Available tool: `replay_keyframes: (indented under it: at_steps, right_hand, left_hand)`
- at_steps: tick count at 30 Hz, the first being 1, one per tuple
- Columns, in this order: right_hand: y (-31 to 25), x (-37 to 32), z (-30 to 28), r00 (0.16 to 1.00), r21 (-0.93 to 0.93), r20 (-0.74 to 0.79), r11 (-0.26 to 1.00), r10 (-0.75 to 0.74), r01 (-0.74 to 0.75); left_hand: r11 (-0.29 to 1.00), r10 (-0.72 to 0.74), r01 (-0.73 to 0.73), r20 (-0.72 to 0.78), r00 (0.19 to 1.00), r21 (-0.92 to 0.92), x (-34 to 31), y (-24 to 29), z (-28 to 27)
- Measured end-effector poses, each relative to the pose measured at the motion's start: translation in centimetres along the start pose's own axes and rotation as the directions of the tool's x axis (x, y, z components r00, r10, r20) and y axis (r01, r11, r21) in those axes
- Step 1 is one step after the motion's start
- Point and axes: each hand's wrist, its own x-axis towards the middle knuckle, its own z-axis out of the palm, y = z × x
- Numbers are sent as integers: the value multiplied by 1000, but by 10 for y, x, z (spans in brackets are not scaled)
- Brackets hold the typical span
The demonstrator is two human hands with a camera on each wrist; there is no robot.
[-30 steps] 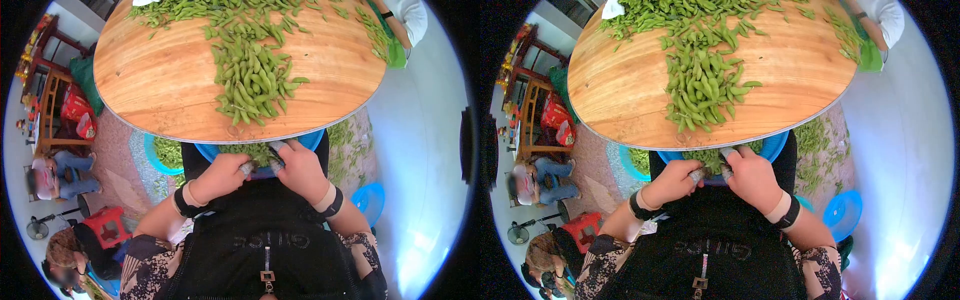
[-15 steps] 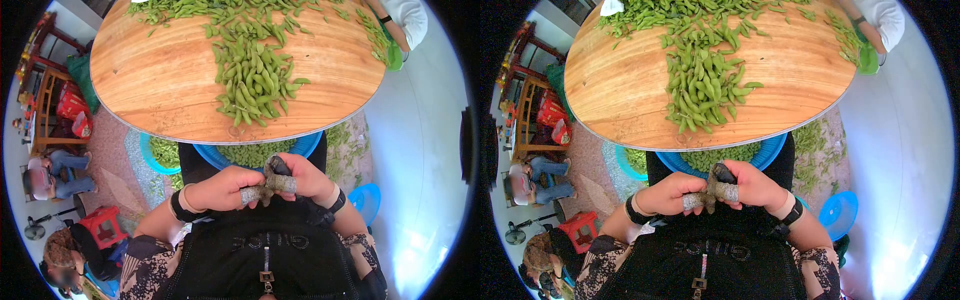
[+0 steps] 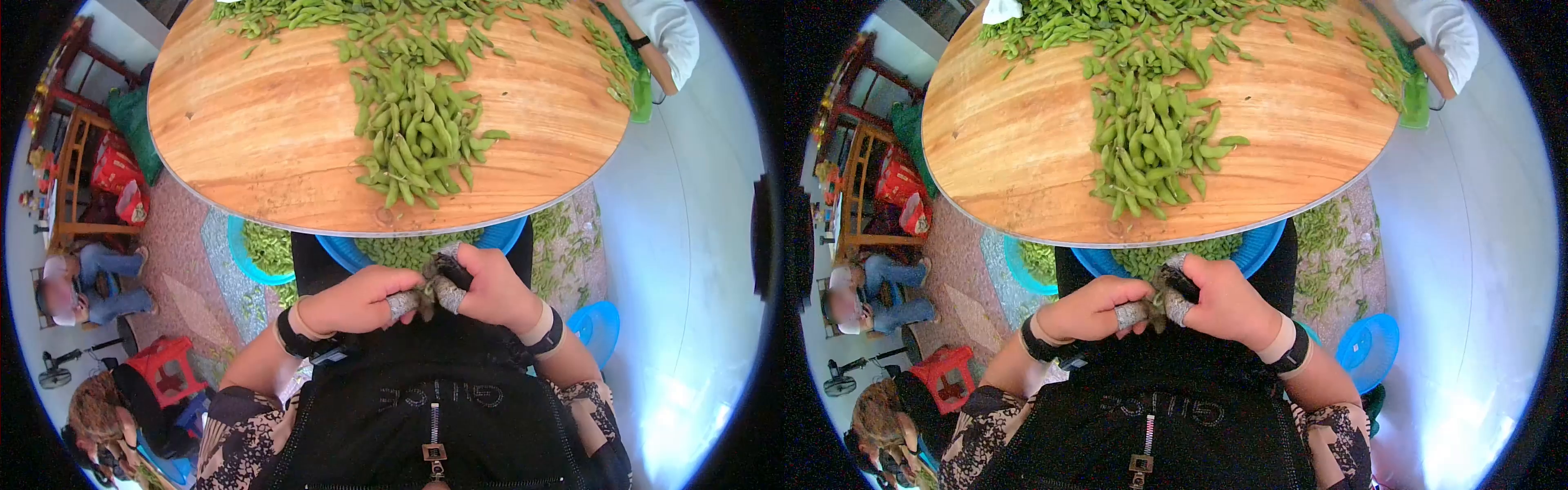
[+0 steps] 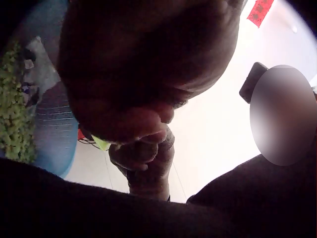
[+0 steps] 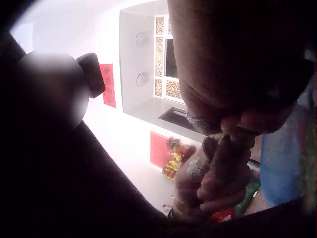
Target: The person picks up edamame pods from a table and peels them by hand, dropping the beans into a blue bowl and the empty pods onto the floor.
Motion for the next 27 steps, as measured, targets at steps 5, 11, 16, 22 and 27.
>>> replay_keyframes:
  at_steps: [5,11,16,22,27]
  right_hand:
    - [0,-2,-8,988,-363,-9,921,-154,141]
    - [-24,7,-25,915,-445,-325,893,-239,75]
    - [-24,42,-34,843,-664,-450,742,-293,-96]
    - [-18,46,-31,833,-675,-491,715,-254,-180]
    - [-23,26,-39,886,-589,-424,800,-186,-114]
  left_hand:
    - [946,-36,142,-341,940,292,-41,-20,-19]
    - [293,178,704,-760,625,647,-86,-81,-35]
    - [495,289,324,-504,814,807,-26,-60,-11]
    - [640,157,34,-174,972,768,21,-88,17]
    - [689,-23,87,-98,995,719,16,-88,19]
